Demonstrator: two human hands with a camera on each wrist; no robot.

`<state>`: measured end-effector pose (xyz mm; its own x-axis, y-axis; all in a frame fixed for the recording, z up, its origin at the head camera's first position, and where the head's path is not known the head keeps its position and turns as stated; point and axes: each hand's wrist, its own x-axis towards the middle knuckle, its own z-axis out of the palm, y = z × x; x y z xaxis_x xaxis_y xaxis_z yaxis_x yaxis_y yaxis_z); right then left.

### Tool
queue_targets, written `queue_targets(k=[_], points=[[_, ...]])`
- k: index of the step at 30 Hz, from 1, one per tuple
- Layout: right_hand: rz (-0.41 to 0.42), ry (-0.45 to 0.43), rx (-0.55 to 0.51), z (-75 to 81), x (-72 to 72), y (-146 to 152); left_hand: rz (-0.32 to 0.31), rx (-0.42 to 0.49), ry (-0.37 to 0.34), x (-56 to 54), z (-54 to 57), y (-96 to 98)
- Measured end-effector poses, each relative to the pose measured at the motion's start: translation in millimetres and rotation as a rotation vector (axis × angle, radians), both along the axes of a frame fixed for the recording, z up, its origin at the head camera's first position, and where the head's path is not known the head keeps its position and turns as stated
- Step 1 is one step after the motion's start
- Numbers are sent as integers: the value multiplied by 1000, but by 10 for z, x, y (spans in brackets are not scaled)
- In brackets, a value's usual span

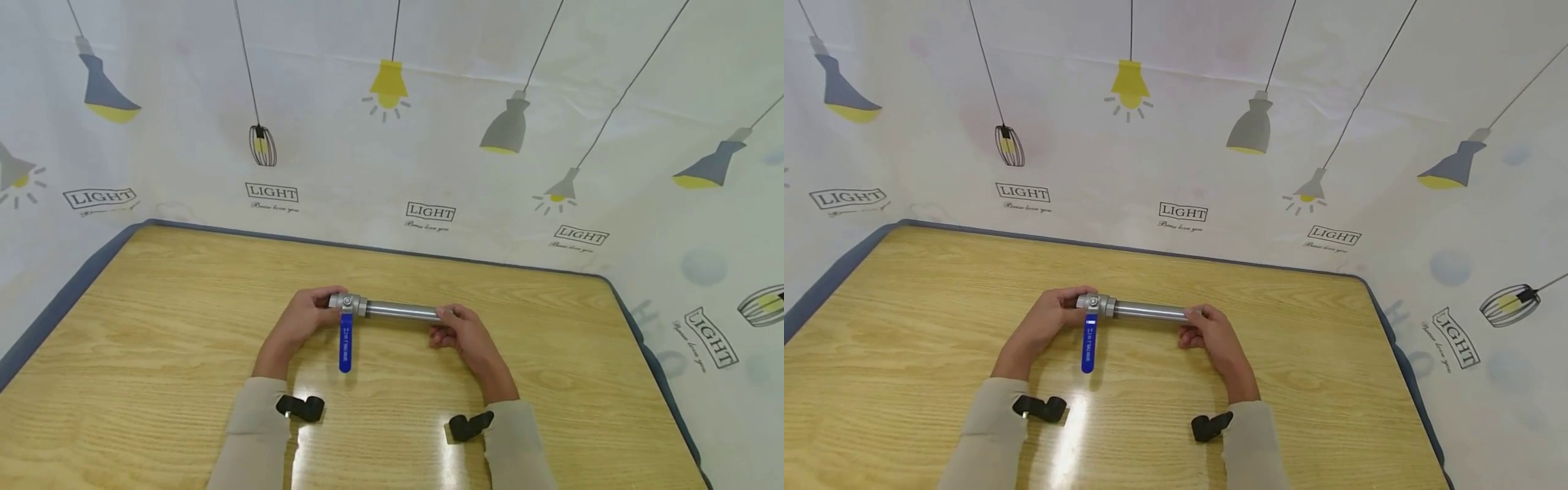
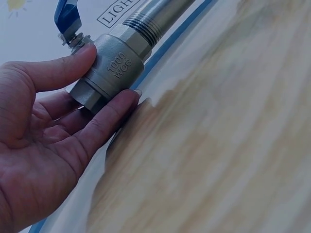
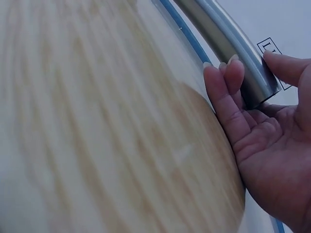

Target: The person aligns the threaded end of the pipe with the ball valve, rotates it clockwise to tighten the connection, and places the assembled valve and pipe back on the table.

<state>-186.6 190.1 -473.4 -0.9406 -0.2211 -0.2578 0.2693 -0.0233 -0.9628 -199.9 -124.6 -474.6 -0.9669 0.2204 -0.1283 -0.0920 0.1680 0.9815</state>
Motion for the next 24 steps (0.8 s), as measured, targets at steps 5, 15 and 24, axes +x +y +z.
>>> queue_targets(k=[5, 15, 24], points=[[0, -2, -33, -5, -1, 6, -2, 13, 6, -9, -3, 11], [29, 5, -122, -9, 7, 15, -6, 37, 9, -11, -34, -18], [-5, 6, -71, -2, 12, 9, -6, 44, 2, -18, -46, -28]])
